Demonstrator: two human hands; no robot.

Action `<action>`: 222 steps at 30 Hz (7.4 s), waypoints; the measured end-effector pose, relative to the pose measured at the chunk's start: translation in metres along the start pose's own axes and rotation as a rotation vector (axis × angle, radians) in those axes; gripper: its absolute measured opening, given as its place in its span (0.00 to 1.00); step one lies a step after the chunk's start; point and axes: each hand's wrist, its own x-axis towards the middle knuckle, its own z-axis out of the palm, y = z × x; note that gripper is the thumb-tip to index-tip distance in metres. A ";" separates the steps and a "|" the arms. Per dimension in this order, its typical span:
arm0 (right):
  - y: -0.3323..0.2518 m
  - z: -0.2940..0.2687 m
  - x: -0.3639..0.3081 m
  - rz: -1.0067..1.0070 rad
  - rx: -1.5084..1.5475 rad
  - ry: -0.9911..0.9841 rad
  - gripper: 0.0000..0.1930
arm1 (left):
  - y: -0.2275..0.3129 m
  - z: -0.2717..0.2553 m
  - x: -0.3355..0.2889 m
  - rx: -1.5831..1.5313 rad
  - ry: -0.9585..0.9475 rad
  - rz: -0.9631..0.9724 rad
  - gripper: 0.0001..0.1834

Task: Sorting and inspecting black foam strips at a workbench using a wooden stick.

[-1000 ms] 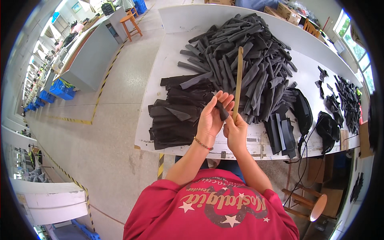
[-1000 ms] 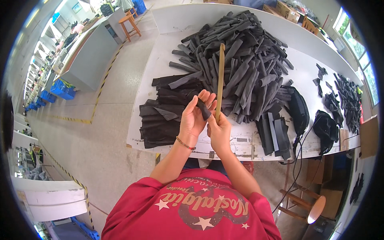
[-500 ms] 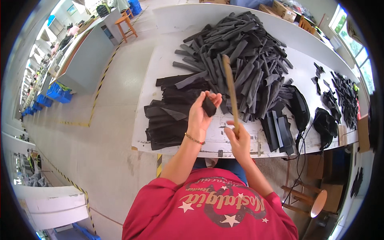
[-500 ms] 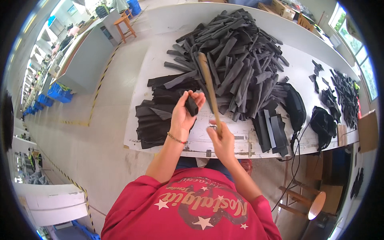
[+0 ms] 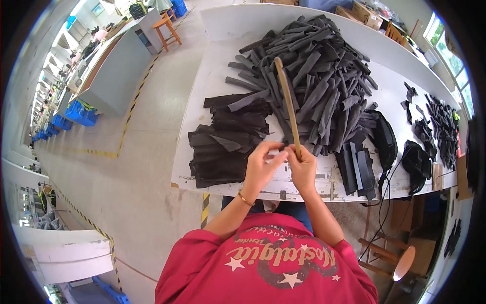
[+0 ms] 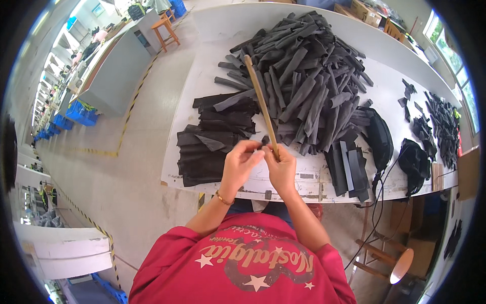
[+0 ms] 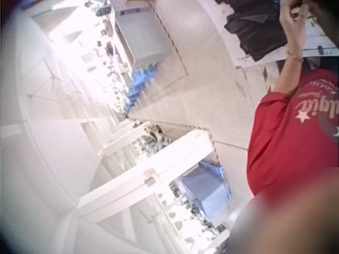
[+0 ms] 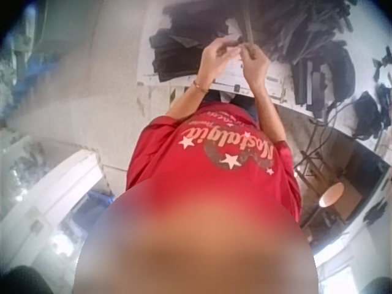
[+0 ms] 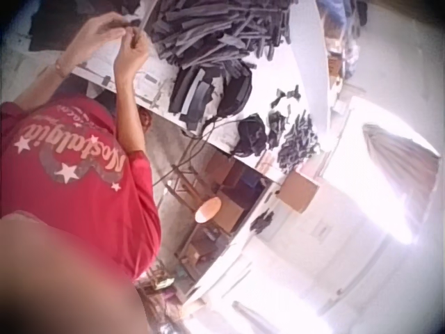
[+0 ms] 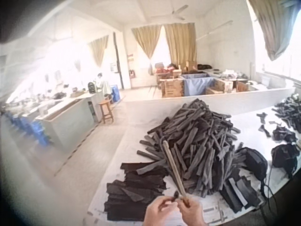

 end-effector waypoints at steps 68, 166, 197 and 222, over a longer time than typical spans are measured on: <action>-0.005 -0.070 -0.027 0.114 0.251 -0.229 0.19 | -0.053 0.015 -0.019 -0.537 0.203 -0.584 0.15; -0.013 -0.086 -0.017 0.057 -0.464 -0.623 0.10 | 0.062 -0.125 0.062 1.103 -0.385 0.548 0.02; 0.056 -0.019 -0.093 0.186 -0.323 -0.545 0.09 | -0.004 -0.029 0.025 -0.818 0.409 -0.274 0.12; 0.037 -0.075 -0.121 0.365 -0.422 -0.675 0.12 | -0.019 -0.044 0.032 -0.857 0.562 -0.277 0.16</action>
